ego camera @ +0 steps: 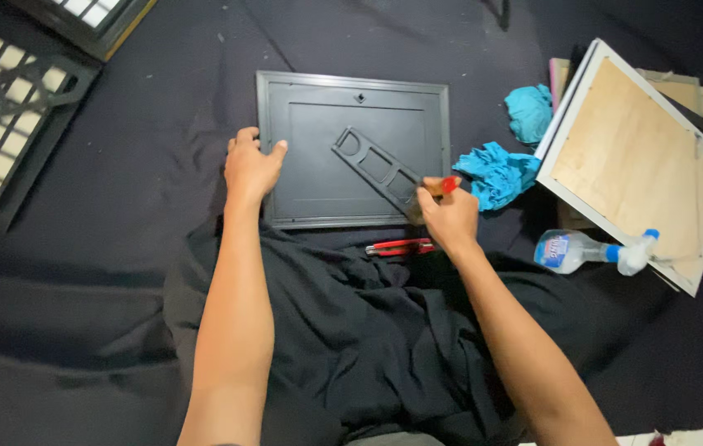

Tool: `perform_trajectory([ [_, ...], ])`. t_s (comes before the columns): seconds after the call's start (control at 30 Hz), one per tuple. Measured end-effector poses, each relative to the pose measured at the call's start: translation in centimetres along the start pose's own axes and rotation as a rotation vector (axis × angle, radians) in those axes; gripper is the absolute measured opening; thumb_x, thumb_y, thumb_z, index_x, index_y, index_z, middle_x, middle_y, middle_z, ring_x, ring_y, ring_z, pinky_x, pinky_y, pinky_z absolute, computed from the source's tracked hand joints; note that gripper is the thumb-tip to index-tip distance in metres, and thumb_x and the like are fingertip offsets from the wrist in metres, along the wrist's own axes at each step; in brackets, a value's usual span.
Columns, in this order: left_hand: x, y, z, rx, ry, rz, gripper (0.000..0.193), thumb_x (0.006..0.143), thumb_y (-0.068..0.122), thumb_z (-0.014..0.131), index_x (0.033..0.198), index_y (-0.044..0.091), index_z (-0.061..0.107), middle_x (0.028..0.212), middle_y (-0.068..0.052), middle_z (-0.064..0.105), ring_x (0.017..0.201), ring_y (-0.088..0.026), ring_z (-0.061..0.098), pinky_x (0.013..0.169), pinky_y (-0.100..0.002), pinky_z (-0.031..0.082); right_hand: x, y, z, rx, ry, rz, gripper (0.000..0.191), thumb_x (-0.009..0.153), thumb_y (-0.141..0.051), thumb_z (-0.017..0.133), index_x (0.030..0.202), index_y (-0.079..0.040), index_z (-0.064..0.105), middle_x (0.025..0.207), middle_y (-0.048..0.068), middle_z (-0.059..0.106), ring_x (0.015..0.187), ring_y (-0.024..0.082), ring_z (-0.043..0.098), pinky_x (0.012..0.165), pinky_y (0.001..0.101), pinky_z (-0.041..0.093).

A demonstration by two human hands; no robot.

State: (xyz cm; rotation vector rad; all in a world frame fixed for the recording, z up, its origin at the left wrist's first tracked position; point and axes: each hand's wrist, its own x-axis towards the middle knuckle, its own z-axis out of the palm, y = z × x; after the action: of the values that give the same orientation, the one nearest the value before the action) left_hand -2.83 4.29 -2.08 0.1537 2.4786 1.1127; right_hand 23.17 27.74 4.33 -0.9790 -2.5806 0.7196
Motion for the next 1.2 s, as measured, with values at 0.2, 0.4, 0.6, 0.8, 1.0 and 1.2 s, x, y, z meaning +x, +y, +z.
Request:
perform_trajectory([
  [0.2,0.3,0.2,-0.8,-0.057,0.038,-0.06,0.056,0.091,0.042,0.067,0.135,0.008,0.058,0.112,-0.006,0.076,0.113,-0.029,0.068,0.099,-0.045,0.049,-0.3,-9.4,5.7,0.747,-0.349,0.133,0.018,0.094,-0.008,0.073,0.111,-0.002,0.077,0.095,0.012,0.075,0.082,0.011,0.07,0.075,0.0274,0.058],
  [0.4,-0.3,1.6,-1.7,-0.057,0.02,-0.198,0.053,0.091,0.045,0.061,0.133,0.013,0.06,0.108,-0.002,0.079,0.117,-0.027,0.066,0.106,-0.054,0.039,2.3,-14.3,7.2,0.294,-0.388,-0.121,0.02,0.09,-0.01,0.072,0.109,-0.005,0.077,0.095,0.007,0.08,0.078,0.01,0.075,0.072,0.0262,0.059],
  [0.6,-0.1,2.3,-2.2,-0.092,-0.01,-0.278,0.054,0.096,0.054,0.049,0.132,0.016,0.061,0.122,-0.007,0.073,0.122,-0.031,0.062,0.11,-0.054,0.035,1.1,-17.4,8.7,0.161,-0.621,-0.326,0.024,0.082,-0.019,0.077,0.101,-0.006,0.079,0.087,0.019,0.077,0.078,0.03,0.074,0.07,0.036,0.058],
  [0.8,0.2,2.0,-2.0,-0.107,-0.019,-0.324,0.056,0.098,0.058,0.037,0.129,0.019,0.064,0.129,-0.013,0.069,0.127,-0.037,0.058,0.11,-0.058,0.034,3.3,-18.1,11.7,0.255,-0.226,-0.284,0.026,0.093,-0.028,0.068,0.111,-0.01,0.074,0.087,0.017,0.074,0.076,0.035,0.073,0.067,0.0413,0.057],
  [1.0,0.3,2.2,-1.9,-0.171,-0.017,-0.323,0.058,0.099,0.057,0.033,0.127,0.018,0.064,0.127,-0.011,0.071,0.126,-0.036,0.059,0.114,-0.06,0.027,0.6,-17.8,12.0,0.082,-0.48,-0.521,0.017,0.08,-0.023,0.075,0.09,-0.009,0.076,0.074,0.017,0.071,0.068,0.039,0.068,0.062,0.0467,0.054],
  [1.2,0.3,2.3,-1.8,-0.155,-0.025,-0.319,0.055,0.1,0.055,0.033,0.128,0.018,0.063,0.123,-0.01,0.073,0.125,-0.035,0.059,0.115,-0.062,0.025,5.7,-16.9,11.6,0.238,-0.159,-0.276,0.018,0.089,-0.02,0.073,0.103,-0.01,0.077,0.08,0.014,0.075,0.065,0.028,0.073,0.062,0.0363,0.057],
])
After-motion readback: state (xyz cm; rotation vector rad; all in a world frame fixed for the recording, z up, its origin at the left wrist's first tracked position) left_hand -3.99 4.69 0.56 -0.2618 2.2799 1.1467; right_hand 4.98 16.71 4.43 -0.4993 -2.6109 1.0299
